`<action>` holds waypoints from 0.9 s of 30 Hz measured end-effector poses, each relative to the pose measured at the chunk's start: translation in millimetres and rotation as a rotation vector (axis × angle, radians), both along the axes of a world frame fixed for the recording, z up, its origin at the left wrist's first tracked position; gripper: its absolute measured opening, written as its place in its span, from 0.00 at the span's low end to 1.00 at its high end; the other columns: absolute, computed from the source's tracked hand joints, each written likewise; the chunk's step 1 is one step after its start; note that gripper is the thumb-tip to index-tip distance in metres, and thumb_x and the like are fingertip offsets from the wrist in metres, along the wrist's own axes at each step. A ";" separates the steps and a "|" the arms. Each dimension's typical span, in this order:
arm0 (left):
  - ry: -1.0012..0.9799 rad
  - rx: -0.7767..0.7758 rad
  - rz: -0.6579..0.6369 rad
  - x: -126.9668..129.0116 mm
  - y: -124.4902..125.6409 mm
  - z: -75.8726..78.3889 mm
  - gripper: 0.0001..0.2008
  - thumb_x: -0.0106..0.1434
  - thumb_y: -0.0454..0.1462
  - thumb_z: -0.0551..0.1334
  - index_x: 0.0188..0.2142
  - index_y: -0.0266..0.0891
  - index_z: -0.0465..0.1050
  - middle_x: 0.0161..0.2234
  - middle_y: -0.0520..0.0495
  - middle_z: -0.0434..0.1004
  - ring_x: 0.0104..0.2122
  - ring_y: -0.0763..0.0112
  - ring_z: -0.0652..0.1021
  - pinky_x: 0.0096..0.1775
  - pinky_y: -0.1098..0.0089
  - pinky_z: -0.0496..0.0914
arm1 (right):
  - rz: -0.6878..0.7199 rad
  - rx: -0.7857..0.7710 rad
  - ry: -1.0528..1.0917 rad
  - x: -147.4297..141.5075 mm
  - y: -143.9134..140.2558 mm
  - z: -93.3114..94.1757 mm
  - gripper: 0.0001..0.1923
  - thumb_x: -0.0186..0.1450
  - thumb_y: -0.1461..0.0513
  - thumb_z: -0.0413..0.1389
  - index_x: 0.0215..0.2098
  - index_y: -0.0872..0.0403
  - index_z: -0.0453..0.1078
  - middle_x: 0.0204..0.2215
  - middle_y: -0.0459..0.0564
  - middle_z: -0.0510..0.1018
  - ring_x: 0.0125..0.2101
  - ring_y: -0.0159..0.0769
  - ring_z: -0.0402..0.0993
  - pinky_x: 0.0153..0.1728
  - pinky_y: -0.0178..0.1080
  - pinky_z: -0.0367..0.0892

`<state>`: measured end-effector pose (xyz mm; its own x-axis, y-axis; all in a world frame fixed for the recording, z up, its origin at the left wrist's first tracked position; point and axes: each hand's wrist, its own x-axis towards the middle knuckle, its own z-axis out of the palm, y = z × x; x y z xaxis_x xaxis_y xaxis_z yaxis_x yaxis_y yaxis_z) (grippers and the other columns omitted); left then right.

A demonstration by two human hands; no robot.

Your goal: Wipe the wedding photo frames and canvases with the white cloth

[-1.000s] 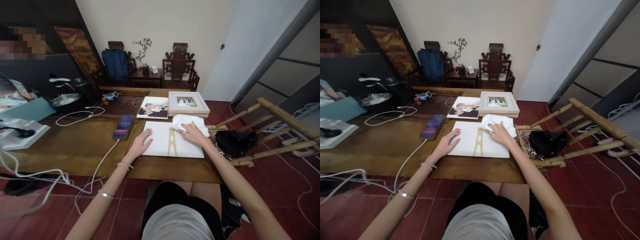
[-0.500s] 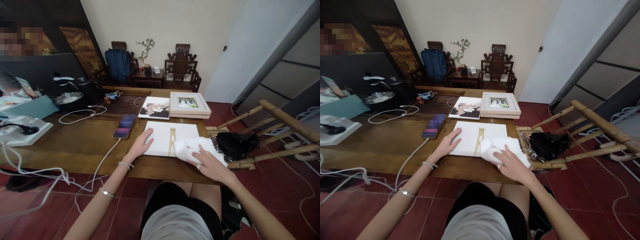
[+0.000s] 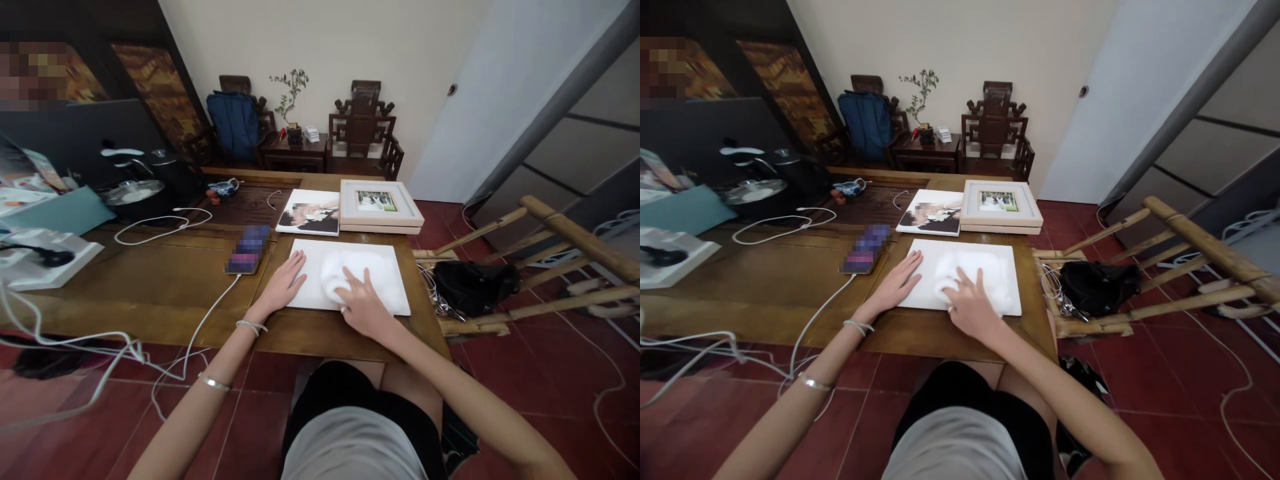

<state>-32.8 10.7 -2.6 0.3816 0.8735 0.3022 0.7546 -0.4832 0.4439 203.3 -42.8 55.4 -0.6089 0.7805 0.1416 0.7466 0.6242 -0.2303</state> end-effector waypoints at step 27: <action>-0.074 0.009 -0.003 -0.9 1.6 -3.0 0.24 0.67 0.40 0.47 0.60 0.34 0.57 0.63 0.40 0.54 0.63 0.62 0.55 0.62 0.55 0.51 | 0.216 0.113 -0.201 -21.4 -27.6 -1.0 0.16 0.63 0.67 0.48 0.46 0.50 0.72 0.58 0.57 0.62 0.60 0.57 0.48 0.55 0.67 0.41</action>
